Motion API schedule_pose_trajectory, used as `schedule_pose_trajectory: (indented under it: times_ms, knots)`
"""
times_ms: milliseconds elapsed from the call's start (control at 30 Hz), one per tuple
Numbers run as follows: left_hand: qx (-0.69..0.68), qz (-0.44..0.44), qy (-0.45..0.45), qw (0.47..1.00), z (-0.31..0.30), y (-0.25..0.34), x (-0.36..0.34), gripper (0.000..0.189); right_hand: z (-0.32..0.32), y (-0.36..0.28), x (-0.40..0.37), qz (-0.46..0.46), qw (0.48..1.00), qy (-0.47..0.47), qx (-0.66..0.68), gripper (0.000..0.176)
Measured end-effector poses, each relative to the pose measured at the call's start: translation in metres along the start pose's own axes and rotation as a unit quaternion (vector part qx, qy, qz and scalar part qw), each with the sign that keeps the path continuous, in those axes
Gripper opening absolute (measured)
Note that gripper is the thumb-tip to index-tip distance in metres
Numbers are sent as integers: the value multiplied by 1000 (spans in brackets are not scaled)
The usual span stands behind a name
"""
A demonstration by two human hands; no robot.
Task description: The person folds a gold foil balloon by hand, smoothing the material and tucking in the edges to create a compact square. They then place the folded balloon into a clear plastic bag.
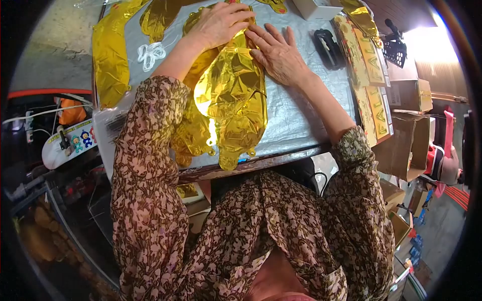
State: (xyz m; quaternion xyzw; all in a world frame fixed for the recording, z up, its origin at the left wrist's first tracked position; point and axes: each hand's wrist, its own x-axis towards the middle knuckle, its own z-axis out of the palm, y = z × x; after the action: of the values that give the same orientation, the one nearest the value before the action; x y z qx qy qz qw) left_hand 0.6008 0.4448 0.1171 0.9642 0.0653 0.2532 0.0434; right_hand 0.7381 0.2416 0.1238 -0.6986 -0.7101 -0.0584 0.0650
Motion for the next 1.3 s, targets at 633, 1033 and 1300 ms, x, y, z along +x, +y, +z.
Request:
schedule_pose_trajectory:
  times_ms: [633,1033,1300]
  knots:
    - [-208,-108,1,972,-9,12,-5,36,8,0,2,-15,1000,16,-5,52]
    - [-115,-87,-14,989,-17,18,1,32,15,0,2,-17,999,29,-6,52]
    - [-36,-43,-58,997,-18,13,11,30,11,-2,4,-12,1000,25,-3,52]
